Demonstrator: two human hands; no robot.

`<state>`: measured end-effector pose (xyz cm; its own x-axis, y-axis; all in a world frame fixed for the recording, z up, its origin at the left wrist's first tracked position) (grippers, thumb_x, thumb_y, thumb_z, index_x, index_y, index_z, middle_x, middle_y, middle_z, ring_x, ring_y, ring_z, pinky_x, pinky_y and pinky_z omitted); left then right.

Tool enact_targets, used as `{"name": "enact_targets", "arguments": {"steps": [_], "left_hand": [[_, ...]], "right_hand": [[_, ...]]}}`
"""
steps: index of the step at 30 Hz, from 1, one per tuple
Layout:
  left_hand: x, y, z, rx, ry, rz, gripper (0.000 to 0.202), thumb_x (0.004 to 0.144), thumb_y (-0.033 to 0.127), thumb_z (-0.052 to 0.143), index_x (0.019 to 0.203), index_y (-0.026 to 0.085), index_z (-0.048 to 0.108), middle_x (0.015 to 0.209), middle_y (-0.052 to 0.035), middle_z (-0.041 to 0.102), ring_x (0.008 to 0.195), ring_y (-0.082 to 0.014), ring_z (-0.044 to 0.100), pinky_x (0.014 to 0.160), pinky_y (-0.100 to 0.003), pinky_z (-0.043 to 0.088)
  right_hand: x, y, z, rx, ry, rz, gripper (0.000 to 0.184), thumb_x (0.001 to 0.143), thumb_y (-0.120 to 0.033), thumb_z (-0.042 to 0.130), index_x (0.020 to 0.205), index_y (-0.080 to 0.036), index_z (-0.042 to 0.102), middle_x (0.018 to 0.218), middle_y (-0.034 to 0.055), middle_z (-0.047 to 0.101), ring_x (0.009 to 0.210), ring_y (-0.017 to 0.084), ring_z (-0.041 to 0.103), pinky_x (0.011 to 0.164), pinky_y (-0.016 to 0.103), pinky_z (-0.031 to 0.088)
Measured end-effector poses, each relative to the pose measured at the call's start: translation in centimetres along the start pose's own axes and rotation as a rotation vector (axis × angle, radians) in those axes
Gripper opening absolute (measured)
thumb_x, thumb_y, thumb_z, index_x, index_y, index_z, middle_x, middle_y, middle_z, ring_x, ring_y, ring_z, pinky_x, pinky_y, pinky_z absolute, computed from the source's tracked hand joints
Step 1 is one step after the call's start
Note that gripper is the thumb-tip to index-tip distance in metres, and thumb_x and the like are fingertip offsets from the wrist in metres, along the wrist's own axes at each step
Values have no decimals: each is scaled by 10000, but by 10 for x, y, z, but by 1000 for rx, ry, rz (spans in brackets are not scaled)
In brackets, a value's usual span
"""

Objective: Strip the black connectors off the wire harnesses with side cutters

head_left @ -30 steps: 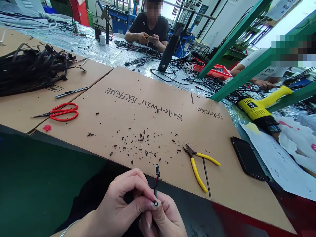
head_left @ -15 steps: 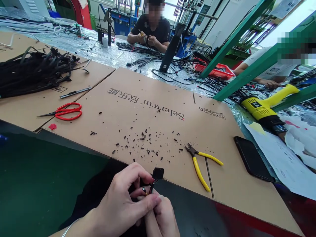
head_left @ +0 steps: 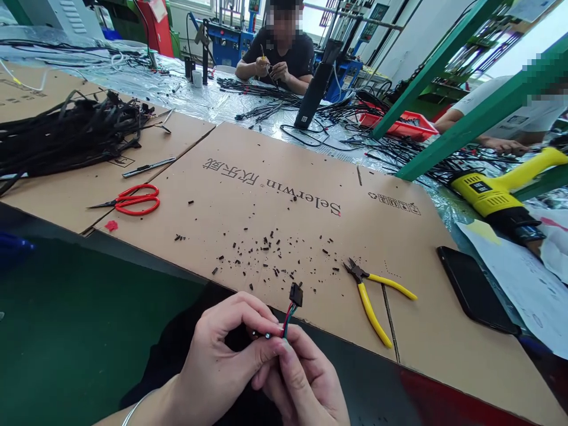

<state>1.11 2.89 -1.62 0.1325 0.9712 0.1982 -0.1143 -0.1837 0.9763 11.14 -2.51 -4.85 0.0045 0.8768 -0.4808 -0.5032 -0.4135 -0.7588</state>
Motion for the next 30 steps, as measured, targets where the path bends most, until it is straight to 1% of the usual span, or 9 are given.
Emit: {"name": "enact_targets", "arguments": {"steps": [5,7,11,13,15,19,22,26,30], "left_hand": [[-1,8,2,82,-28,118,65,669,59,706,638,103,669,692,-25,644,615,-31,615,561,-73,520],[0,13,3,120,-32,173,66,674,68,704,630,102,669,658,-25,636,595,-33,597,536,-80,507],[2,19,4,194,-39,225,88,690,122,709,613,103,669,583,-18,617,571,-36,563,540,-110,491],[3,20,5,216,-48,235,100,704,141,699,615,107,671,566,-14,612,556,-33,547,535,-117,478],[3,20,5,219,-47,246,103,708,143,696,615,111,667,557,-8,611,550,-29,538,523,-110,464],[3,17,5,211,-39,213,95,696,132,704,611,119,663,552,2,614,559,-27,532,521,-97,455],[3,13,5,201,-43,164,110,697,155,705,601,119,667,547,-5,609,556,-32,526,518,-102,452],[4,9,5,189,-51,123,112,702,167,702,605,120,668,544,-6,603,555,-31,520,520,-104,443],[5,7,6,173,-54,105,99,699,163,704,616,118,672,545,-4,601,544,-25,513,519,-101,437]], "right_hand": [[6,7,-2,52,-170,-14,310,761,-457,660,879,-175,608,633,27,628,419,-14,297,435,143,142],[8,9,-4,91,-215,-14,307,768,-462,650,871,-177,606,607,8,593,416,-22,263,432,133,132],[9,13,-6,87,-220,-1,341,749,-490,657,880,-179,616,572,-31,497,421,-20,266,441,134,164],[10,14,-6,76,-210,0,357,740,-505,659,874,-179,611,586,-28,489,438,-8,311,449,138,187],[10,14,-6,85,-201,1,356,743,-506,656,862,-176,598,583,-36,476,433,-9,304,450,140,194],[10,17,-6,107,-218,10,360,753,-503,648,821,-163,555,503,-74,387,411,-13,269,457,141,195],[10,20,-10,89,-215,25,377,757,-516,638,794,-158,525,489,-66,405,420,-1,316,465,141,217],[10,22,-12,73,-204,33,373,765,-513,632,825,-157,534,482,-70,402,413,1,321,464,144,235],[10,22,-11,90,-215,34,365,777,-505,623,851,-157,539,473,-77,392,402,-5,310,454,139,212]]}}
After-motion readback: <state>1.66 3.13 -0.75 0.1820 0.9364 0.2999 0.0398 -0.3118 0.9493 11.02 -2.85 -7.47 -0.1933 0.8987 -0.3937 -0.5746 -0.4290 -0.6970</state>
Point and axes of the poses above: each hand's wrist, its own x-axis towards the middle knuckle, its own z-axis out of the palm, y = z × x, the point moved 6 cm from there along x, towards the middle knuckle
